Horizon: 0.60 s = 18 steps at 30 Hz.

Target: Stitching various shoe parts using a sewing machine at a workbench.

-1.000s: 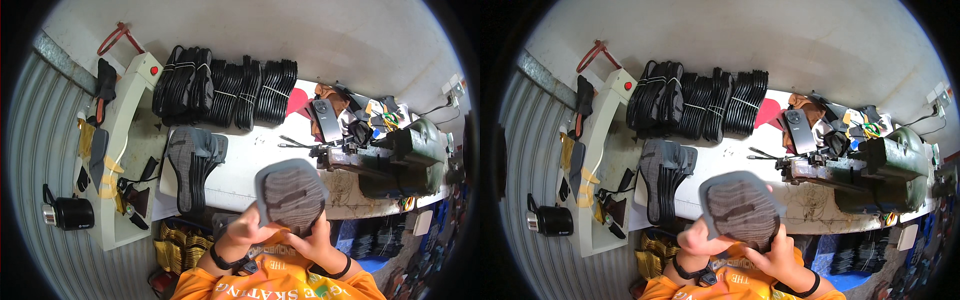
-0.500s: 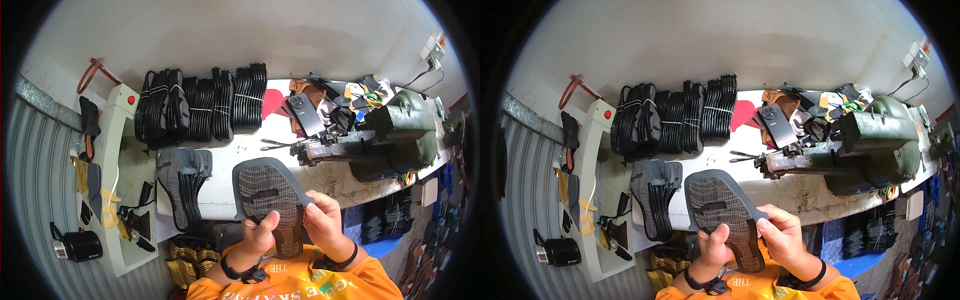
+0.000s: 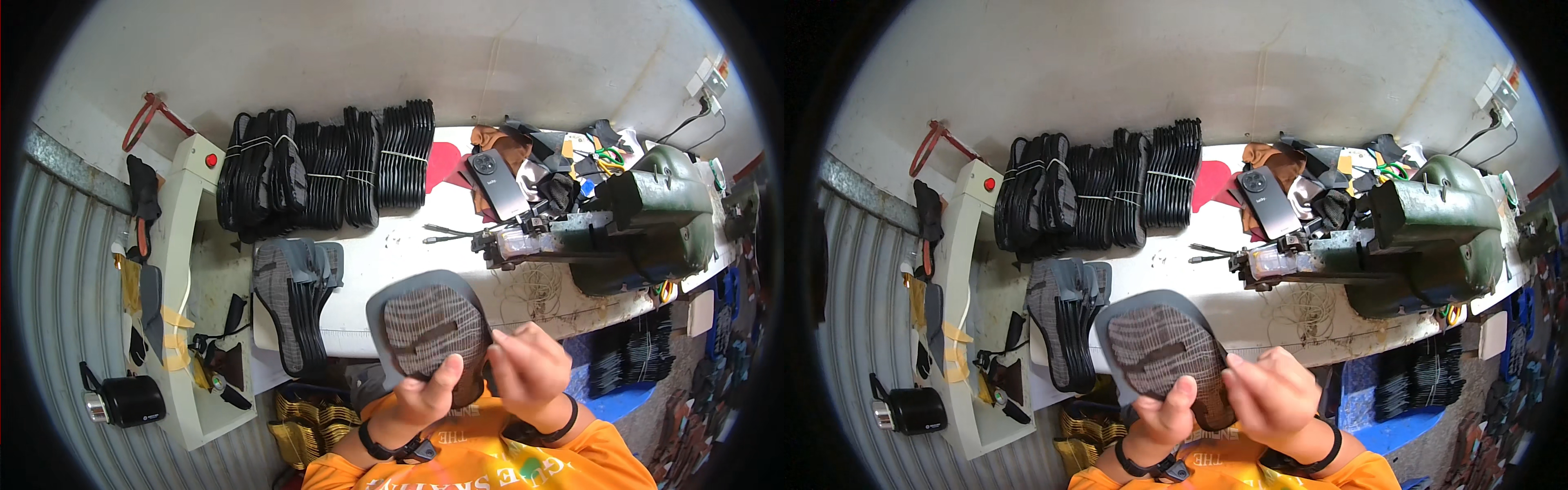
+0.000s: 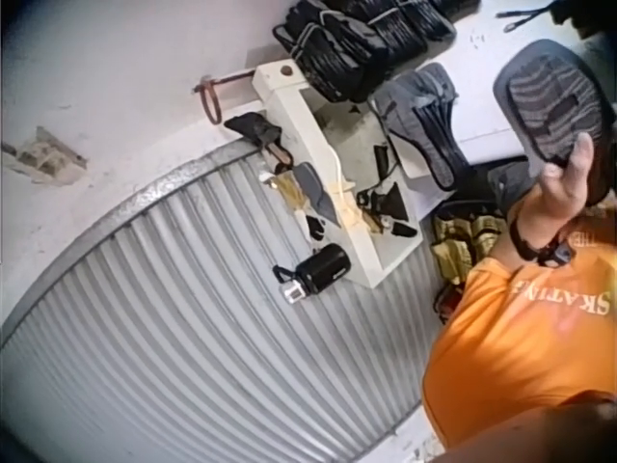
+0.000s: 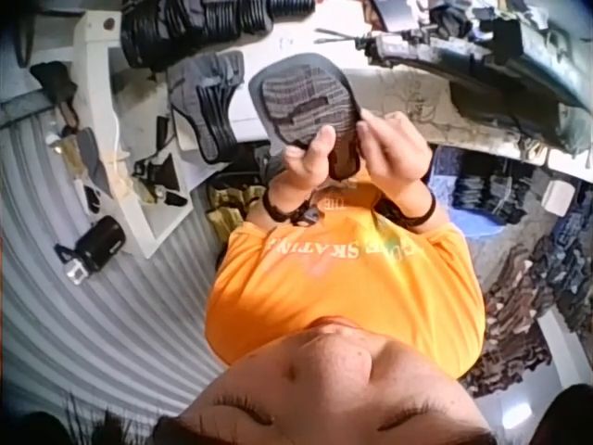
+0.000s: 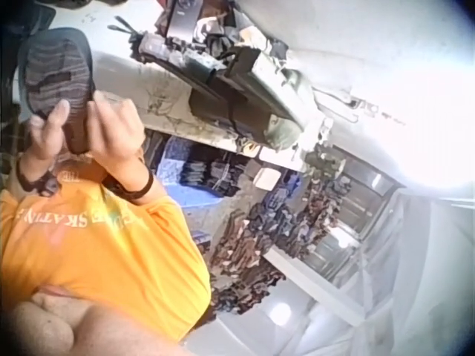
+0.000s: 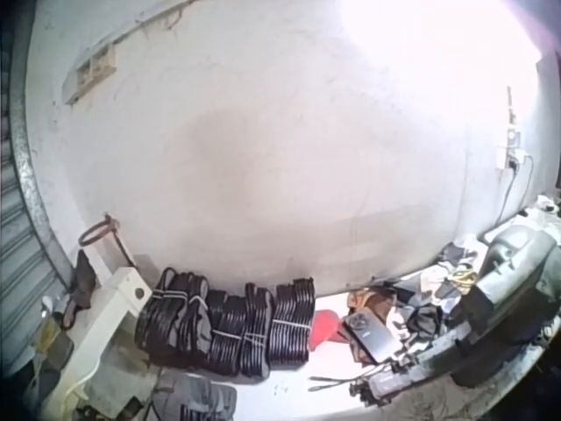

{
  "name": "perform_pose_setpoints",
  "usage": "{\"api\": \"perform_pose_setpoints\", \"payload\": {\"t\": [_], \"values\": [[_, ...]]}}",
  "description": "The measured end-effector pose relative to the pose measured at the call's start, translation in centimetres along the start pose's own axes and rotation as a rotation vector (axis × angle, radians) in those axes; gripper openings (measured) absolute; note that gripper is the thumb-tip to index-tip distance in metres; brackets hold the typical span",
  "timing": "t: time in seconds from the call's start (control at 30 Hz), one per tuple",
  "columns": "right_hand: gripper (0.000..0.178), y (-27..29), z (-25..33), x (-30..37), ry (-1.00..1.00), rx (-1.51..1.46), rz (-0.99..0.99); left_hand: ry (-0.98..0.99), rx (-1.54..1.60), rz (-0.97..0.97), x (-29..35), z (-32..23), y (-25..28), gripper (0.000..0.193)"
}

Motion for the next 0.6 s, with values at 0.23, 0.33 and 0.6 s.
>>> {"api": "perform_pose_setpoints", "payload": {"t": [0.23, 0.33, 0.6], "values": [[0.038, -3.3, 1.2, 0.4, 0.282, 0.405, 0.276, 0.115, 0.022, -0.146, 0.2, 1.6, 0.1, 0.019], [0.032, -2.7, -0.3, 0.6, 0.150, 0.175, 0.269, 0.319, 0.150, -0.226, 0.1, 3.1, 0.4, 0.016], [0.024, -3.3, -5.9, 5.0, -1.010, -0.992, 0.145, 0.289, 0.293, 0.006, -0.3, 2.8, -0.5, 0.017]]}}
Point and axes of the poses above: each hand's wrist, its own x-axis away from the middle knuckle, its own y-axis out of the back of the hand, z = x × y, the point moved 7 cm from there along -x, towards the middle knuckle, and after that the axes turned 8 degrees about -x, right-handed, at the moved point
